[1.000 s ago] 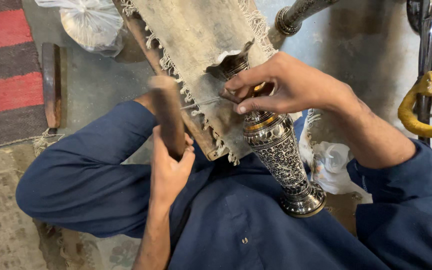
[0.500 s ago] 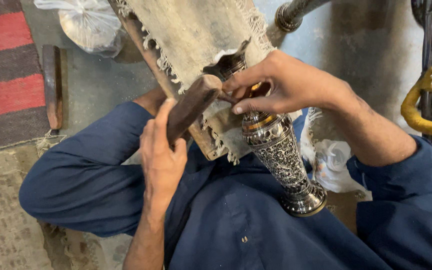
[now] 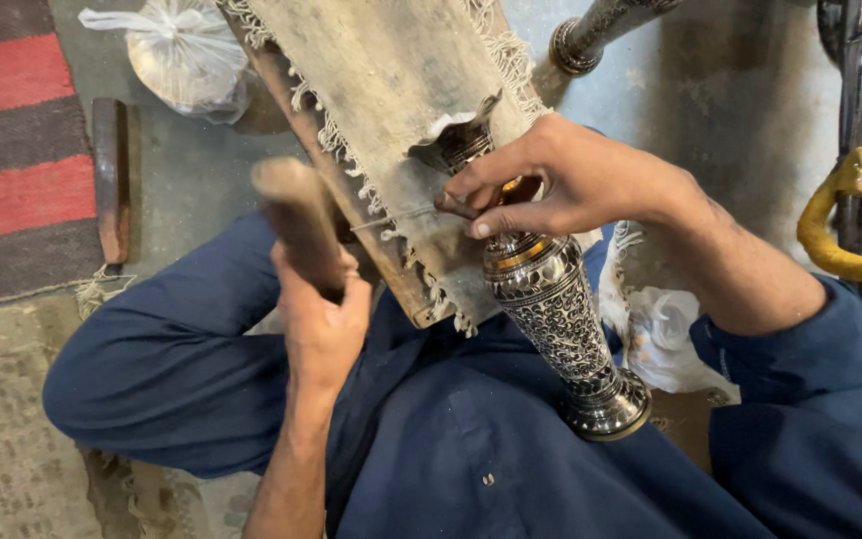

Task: The person sits on the floor with an ornate metal vase braced against a wooden board and cloth. Holding a small chisel against the vase's flared rim, the person repeatedly strikes the chisel with a wooden mallet to shape the rim, repositioning the vase and chisel between rounds of hammering.

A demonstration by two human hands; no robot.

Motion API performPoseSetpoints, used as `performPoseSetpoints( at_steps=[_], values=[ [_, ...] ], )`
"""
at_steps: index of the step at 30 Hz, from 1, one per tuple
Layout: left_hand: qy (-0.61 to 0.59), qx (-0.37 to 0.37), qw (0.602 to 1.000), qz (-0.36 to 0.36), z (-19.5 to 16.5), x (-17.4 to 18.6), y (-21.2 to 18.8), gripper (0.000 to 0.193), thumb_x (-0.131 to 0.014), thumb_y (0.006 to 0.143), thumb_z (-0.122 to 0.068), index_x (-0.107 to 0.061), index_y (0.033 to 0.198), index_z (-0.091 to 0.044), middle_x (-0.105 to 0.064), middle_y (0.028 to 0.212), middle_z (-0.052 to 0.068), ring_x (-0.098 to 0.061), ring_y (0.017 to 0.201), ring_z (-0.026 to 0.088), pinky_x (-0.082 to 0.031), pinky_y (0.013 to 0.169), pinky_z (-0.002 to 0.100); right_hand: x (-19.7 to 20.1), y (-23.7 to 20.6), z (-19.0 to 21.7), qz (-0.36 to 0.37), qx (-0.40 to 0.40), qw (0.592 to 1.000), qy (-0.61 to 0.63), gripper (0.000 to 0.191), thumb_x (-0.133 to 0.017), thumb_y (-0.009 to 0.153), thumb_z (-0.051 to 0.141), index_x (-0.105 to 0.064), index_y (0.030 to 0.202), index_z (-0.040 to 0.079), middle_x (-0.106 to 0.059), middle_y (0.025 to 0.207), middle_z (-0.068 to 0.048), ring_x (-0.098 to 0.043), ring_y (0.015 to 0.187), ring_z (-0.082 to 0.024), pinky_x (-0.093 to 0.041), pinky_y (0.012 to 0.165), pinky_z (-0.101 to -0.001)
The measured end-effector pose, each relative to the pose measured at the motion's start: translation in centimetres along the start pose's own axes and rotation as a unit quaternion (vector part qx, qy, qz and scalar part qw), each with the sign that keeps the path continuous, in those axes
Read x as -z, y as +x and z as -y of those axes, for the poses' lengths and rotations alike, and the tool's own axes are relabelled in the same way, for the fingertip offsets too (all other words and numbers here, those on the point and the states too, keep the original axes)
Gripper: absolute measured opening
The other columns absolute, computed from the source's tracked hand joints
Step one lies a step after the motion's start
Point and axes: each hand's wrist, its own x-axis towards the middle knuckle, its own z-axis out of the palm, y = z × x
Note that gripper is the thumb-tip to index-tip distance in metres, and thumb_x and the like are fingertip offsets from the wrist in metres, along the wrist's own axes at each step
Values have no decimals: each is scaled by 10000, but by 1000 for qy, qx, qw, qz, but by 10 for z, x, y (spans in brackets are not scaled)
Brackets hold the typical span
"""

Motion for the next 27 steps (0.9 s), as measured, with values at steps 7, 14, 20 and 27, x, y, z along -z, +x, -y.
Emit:
performPoseSetpoints(
  at_steps=[7, 14, 20, 27],
  values=[
    [-46, 40, 998, -8, 3, -1, 2, 669, -672, 835, 37, -464, 1462, -63, -651, 1090, 110, -686, 947, 264, -562, 870, 384, 4, 3, 3, 13, 9, 1000, 10, 374, -792, 885, 214, -717, 1206, 37, -812, 974, -84, -803, 895, -164, -640, 773, -317],
    [24, -23, 999, -31, 13, 2, 4, 675, -679, 833, 31, -451, 1460, -72, -667, 1060, 117, -679, 941, 286, -549, 901, 415, 3, 3, 1, 18, -27, 999, 28, 405, -791, 870, 213, -712, 1231, 46, -818, 949, -80, -801, 843, -153, -640, 733, -303],
    [20, -19, 999, -31, 11, 1, 5, 688, -685, 818, 19, -442, 1453, -87, -664, 1038, 106, -691, 959, 291, -553, 906, 416, 6, 4, -3, 25, 14, 999, 30, 400, -785, 885, 195, -704, 1237, 24, -817, 969, -92, -809, 886, -173, -631, 779, -321],
    [97, -83, 992, -20, 12, 1, 6, 726, -696, 819, 45, -458, 1490, -94, -658, 1079, 119, -670, 1024, 312, -525, 965, 444, 6, 4, -6, 31, 29, 999, 28, 411, -782, 880, 187, -699, 1241, 8, -811, 992, -102, -807, 911, -186, -626, 798, -328]
  ],
)
